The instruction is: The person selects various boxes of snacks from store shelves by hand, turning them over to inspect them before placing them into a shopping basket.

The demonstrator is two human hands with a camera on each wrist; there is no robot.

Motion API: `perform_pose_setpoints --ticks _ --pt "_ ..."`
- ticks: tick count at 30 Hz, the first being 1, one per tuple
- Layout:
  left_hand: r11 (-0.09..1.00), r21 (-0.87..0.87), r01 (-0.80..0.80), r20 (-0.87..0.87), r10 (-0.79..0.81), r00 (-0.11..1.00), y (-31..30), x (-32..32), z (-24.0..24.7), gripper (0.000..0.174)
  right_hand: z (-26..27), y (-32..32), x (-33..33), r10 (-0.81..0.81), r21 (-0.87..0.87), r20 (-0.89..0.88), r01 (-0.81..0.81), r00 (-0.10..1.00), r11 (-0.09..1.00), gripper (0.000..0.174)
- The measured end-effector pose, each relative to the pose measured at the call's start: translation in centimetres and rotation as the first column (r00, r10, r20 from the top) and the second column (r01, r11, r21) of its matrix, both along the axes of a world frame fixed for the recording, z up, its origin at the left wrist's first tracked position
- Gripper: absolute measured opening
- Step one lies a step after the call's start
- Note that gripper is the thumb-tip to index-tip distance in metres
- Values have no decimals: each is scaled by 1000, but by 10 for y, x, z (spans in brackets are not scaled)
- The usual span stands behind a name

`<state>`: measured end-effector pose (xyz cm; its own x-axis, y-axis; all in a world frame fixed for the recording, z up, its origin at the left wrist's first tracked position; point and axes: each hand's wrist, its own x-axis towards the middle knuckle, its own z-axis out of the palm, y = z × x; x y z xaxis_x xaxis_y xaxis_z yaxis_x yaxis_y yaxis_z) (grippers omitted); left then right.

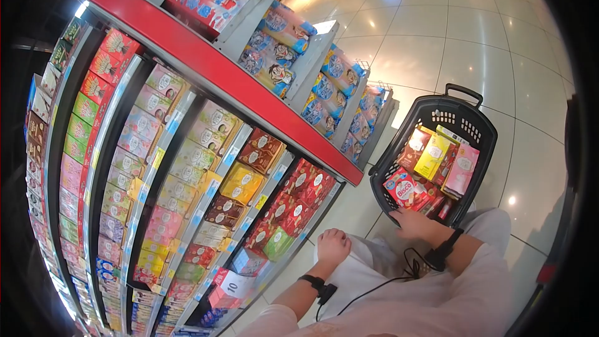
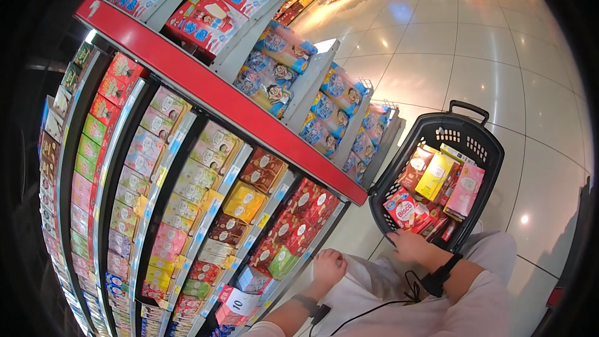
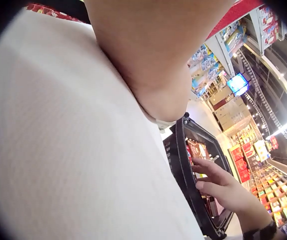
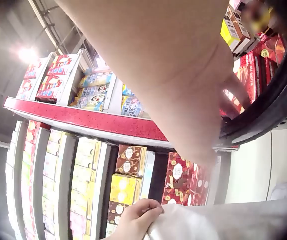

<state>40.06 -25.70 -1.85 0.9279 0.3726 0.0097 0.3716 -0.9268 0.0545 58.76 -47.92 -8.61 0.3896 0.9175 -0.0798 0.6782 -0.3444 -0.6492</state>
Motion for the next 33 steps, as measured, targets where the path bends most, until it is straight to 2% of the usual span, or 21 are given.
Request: perform_pose_setpoints --ticks 3,5,8,14,20,24,28,29,30,31,32,33 --pt "1000 1 1 6 -1 1000 0 0 0 18 10 0 3 -34 -3 -35 34 999 999 60" --pt "1000 10 8 11 -8 1000 1 -1 -1 18 9 0 7 54 -213 -55 -64 997 975 61" --pt "1000 12 15 29 -15 999 2 -1 -3 18 15 -3 5 42 -235 -52 -53 998 971 62" --pt "998 54 25 52 -28 998 2 -1 -5 16 11 -2 4 36 -253 -54 -49 998 966 65" --pt "999 32 15 57 -17 998 2 0 -6 16 5 -4 4 30 -197 -44 -38 999 980 66" --pt "1000 26 11 49 -12 999 1 0 -4 16 12 -5 4 47 -252 -34 -54 998 966 68" --pt "1000 7 5 27 -5 1000 4 1 -2 19 3 -4 4 40 -224 -40 -48 998 973 70" --pt "1000 16 3 41 -3 999 2 1 -5 19 2 -3 7 48 -221 -39 -55 998 974 70" --pt "1000 -4 0 20 0 1000 2 1 -2 20 0 -1 9 133 -236 -17 -133 991 963 70" --pt "1000 -29 -10 3 10 1000 2 1 1 21 -3 -3 9 95 -200 -29 -99 995 975 71" --pt "1000 -30 8 63 -7 998 2 -1 2 20 -5 -3 10 58 -161 -45 -65 997 985 72" --pt "996 -41 -79 88 82 993 1 -2 3 20 -4 -2 10 146 -173 -20 -147 989 974 72"
